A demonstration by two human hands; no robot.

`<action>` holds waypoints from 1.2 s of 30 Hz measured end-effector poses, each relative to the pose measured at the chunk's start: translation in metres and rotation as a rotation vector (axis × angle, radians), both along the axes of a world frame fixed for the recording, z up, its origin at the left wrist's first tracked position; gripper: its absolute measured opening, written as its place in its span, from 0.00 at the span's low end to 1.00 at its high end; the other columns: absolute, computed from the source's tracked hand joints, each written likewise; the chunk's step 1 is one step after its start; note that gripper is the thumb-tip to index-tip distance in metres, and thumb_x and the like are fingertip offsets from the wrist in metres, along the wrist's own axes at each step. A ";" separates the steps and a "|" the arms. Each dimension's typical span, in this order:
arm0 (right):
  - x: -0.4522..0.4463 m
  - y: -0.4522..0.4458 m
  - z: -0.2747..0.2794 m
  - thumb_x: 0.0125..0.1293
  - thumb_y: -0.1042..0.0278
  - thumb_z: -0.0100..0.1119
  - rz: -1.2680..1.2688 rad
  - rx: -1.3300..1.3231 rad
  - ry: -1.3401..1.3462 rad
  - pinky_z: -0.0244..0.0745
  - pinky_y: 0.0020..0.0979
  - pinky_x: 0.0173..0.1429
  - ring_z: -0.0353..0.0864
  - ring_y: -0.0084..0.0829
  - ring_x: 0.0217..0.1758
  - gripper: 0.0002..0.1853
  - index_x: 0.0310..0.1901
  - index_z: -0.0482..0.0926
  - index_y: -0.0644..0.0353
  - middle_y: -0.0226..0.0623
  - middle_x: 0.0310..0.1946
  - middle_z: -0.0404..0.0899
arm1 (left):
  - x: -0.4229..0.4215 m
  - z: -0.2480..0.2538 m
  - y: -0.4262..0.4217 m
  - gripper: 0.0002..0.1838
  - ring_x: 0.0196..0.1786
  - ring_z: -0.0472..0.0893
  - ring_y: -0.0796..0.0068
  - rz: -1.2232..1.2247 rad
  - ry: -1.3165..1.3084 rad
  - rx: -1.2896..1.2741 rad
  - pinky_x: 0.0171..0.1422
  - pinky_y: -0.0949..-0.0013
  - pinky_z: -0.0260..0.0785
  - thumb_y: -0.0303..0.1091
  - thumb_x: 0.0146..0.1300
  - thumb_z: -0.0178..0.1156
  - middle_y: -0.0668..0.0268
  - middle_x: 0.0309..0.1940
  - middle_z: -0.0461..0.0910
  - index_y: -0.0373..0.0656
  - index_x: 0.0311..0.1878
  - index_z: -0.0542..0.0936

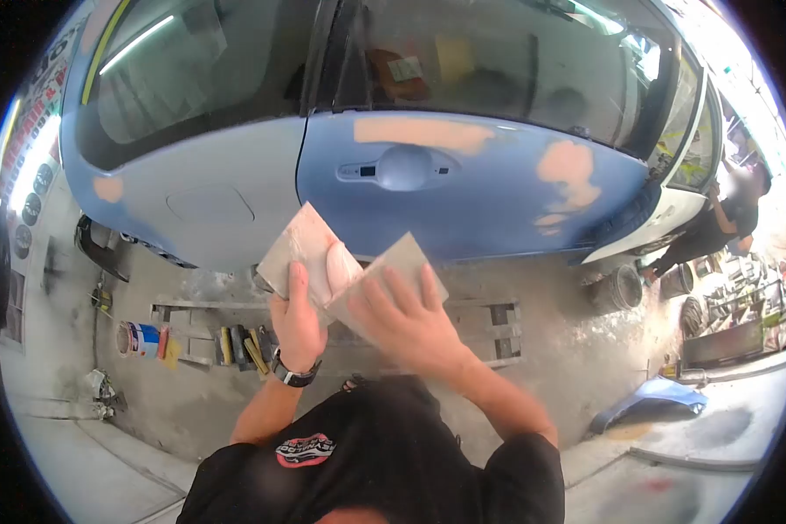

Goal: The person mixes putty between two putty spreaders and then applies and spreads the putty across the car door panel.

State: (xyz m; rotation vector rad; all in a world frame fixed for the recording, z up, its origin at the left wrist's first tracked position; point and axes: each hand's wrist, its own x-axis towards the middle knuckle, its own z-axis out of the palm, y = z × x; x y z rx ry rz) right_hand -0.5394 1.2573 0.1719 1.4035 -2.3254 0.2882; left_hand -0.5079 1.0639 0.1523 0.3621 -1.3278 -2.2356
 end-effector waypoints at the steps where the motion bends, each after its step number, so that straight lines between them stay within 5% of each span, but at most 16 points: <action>1: -0.008 0.002 -0.006 0.51 0.65 0.71 0.020 0.004 -0.006 0.59 0.70 0.75 0.67 0.50 0.76 0.40 0.71 0.75 0.50 0.40 0.69 0.71 | -0.006 -0.005 0.000 0.18 0.48 0.82 0.83 0.019 -0.043 -0.063 0.50 0.70 0.73 0.41 0.83 0.55 0.67 0.46 0.88 0.34 0.53 0.85; 4: -0.037 0.004 -0.013 0.57 0.67 0.64 0.137 0.010 -0.166 0.65 0.60 0.72 0.71 0.47 0.71 0.31 0.67 0.76 0.54 0.38 0.60 0.75 | -0.019 -0.010 -0.015 0.18 0.48 0.84 0.77 0.152 -0.170 -0.298 0.48 0.67 0.73 0.41 0.83 0.55 0.66 0.44 0.88 0.33 0.57 0.83; 7: -0.081 0.001 -0.040 0.62 0.68 0.61 0.069 -0.058 -0.268 0.69 0.54 0.68 0.73 0.47 0.68 0.27 0.64 0.75 0.57 0.38 0.56 0.76 | -0.011 -0.016 -0.071 0.23 0.51 0.86 0.68 0.492 -0.073 -1.376 0.52 0.62 0.77 0.43 0.81 0.57 0.60 0.49 0.87 0.31 0.65 0.78; 10: -0.138 -0.018 -0.051 0.65 0.68 0.60 -0.175 -0.229 -0.176 0.68 0.57 0.70 0.72 0.49 0.70 0.27 0.67 0.73 0.59 0.43 0.61 0.75 | 0.008 -0.018 -0.089 0.28 0.60 0.84 0.63 0.289 0.005 -0.209 0.61 0.58 0.77 0.45 0.81 0.58 0.57 0.59 0.83 0.32 0.72 0.71; 13: -0.172 -0.055 -0.043 0.67 0.69 0.59 -0.305 -0.293 0.041 0.66 0.64 0.70 0.71 0.53 0.71 0.29 0.71 0.71 0.59 0.49 0.66 0.72 | 0.034 -0.023 -0.087 0.30 0.65 0.80 0.63 0.295 -0.098 0.083 0.67 0.57 0.75 0.46 0.81 0.57 0.57 0.68 0.77 0.33 0.74 0.69; 19: -0.199 -0.100 -0.030 0.70 0.70 0.59 -0.437 -0.219 0.126 0.63 0.74 0.70 0.68 0.59 0.74 0.30 0.74 0.68 0.55 0.51 0.70 0.67 | 0.074 -0.066 -0.084 0.27 0.66 0.79 0.64 0.249 -0.221 0.248 0.69 0.57 0.74 0.46 0.82 0.56 0.60 0.67 0.77 0.36 0.73 0.71; 27: -0.203 -0.115 -0.027 0.69 0.71 0.56 -0.494 -0.151 0.151 0.56 0.80 0.71 0.68 0.62 0.75 0.32 0.76 0.68 0.57 0.55 0.71 0.69 | 0.069 -0.054 -0.095 0.25 0.62 0.82 0.66 0.112 -0.138 0.323 0.66 0.57 0.76 0.44 0.82 0.56 0.63 0.63 0.81 0.36 0.72 0.73; 36: -0.217 -0.123 -0.029 0.71 0.70 0.57 -0.517 -0.193 0.210 0.51 0.84 0.71 0.70 0.55 0.72 0.27 0.72 0.72 0.52 0.46 0.68 0.71 | 0.061 -0.058 -0.115 0.23 0.62 0.82 0.67 0.082 -0.134 0.305 0.66 0.59 0.76 0.44 0.82 0.56 0.64 0.63 0.81 0.38 0.70 0.74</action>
